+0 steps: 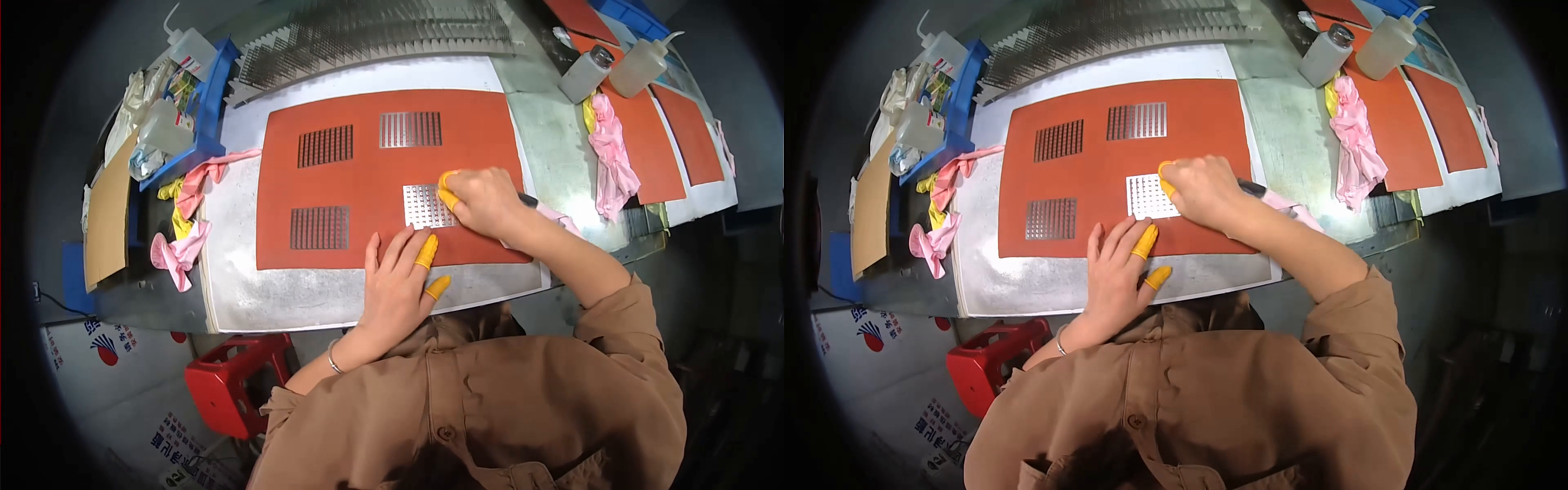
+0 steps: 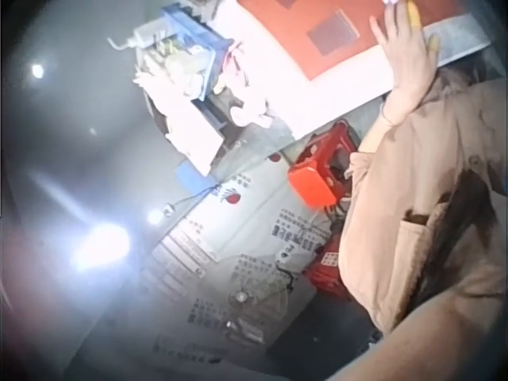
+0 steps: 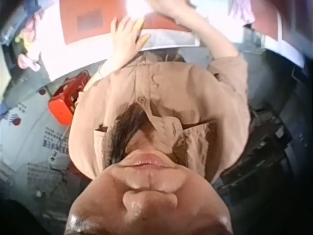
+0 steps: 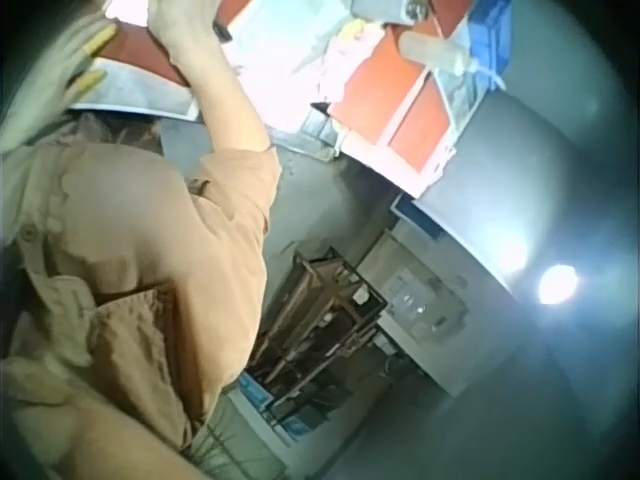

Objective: The person wipes small metal grid plates with a yellow cloth at an industrial workstation.

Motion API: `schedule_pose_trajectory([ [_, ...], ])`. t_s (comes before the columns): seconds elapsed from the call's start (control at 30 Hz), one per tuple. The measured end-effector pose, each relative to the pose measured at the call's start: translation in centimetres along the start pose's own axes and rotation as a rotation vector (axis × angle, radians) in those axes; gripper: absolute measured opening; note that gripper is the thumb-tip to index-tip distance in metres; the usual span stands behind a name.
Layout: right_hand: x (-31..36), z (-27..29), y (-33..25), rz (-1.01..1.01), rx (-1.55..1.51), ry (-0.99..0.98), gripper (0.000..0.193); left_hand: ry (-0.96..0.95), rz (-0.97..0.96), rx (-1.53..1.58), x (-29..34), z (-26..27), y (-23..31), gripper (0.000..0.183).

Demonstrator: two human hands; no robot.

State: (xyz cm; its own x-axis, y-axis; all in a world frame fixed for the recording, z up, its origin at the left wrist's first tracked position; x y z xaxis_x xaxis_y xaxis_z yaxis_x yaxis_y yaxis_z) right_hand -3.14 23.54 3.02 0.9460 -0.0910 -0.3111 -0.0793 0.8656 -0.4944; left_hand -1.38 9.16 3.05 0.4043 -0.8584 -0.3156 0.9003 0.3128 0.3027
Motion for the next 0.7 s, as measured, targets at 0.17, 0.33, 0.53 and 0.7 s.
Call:
schedule_pose_trajectory([
  [0.17, -0.5, -0.1, 0.6, -0.03, 0.035, -0.07, 0.013, 0.017, -0.014, -0.034, -0.3, 0.1, -0.1, 0.041],
  [0.33, -1.2, 0.3, 1.0, 0.029, -0.027, -0.047, 0.006, 0.005, 0.003, -0.042, -0.4, 0.0, 0.0, 0.04],
  [0.53, -0.6, 0.3, 0.2, 0.063, -0.011, -0.051, 0.007, 0.019, 0.011, -0.037, -0.1, 0.0, 0.1, 0.037],
  [0.7, -0.6, -0.5, 0.5, -0.009, 0.013, -0.141, 0.014, 0.011, 0.007, -0.045, 0.0, 0.0, -0.1, 0.036],
])
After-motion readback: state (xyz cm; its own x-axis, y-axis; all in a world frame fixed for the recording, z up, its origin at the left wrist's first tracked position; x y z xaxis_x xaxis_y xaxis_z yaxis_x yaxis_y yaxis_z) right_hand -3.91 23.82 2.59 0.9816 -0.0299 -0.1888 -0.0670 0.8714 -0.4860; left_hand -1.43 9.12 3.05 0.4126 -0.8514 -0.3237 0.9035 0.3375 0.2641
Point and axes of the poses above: each hand's wrist, its own x-axis away from the middle knuckle, its own z-axis out of the back of the hand, y = z × x, the point moved 8 cm from there along -x, towards the middle knuckle, and after that the axes turned 8 degrees about -x, right-handed, at the moved point
